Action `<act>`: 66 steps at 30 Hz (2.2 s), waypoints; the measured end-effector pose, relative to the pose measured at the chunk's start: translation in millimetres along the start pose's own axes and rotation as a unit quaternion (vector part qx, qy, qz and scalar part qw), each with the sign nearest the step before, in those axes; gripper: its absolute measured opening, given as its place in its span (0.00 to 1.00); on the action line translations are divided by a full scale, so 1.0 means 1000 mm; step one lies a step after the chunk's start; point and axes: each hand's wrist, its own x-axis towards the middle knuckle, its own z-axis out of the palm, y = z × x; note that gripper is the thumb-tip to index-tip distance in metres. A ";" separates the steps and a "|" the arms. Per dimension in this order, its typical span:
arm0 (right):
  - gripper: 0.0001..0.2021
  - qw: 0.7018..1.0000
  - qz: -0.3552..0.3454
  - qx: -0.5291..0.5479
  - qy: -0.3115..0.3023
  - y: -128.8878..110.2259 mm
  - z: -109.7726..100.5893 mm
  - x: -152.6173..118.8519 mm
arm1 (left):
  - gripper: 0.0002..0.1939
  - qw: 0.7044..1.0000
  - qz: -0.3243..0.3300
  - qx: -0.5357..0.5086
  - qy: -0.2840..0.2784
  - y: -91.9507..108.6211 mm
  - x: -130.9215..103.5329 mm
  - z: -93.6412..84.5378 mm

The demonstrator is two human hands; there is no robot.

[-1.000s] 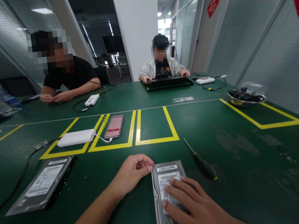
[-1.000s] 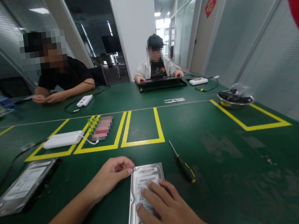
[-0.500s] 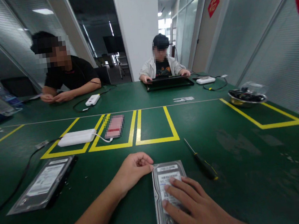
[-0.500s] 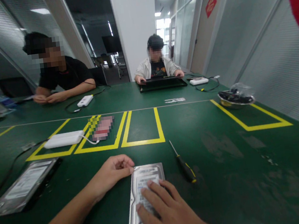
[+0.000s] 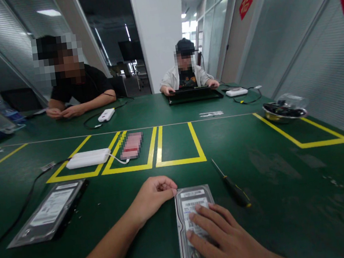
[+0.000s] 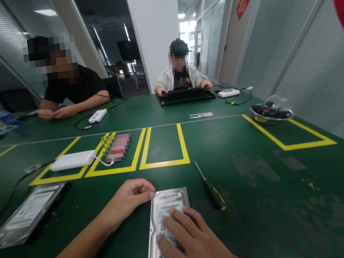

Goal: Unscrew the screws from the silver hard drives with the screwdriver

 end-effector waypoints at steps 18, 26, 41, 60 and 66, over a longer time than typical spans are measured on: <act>0.19 1.000 0.001 -0.014 0.011 0.001 0.001 0.000 | 0.09 1.000 0.012 0.011 -0.002 -0.004 0.000 0.001; 0.18 1.000 0.001 -0.010 0.013 0.000 -0.002 0.001 | 0.07 1.000 0.022 0.017 0.007 -0.004 0.000 0.001; 0.20 1.000 0.001 -0.005 -0.007 0.001 -0.003 0.001 | 0.07 0.998 0.040 0.039 0.024 -0.008 -0.001 0.002; 0.20 1.000 0.002 -0.005 -0.008 -0.001 -0.006 0.002 | 0.07 0.989 0.067 0.118 0.057 -0.007 -0.002 0.007; 0.25 1.000 -0.006 0.008 -0.015 0.001 -0.006 0.004 | 0.07 0.993 0.055 0.095 0.038 -0.008 0.000 0.005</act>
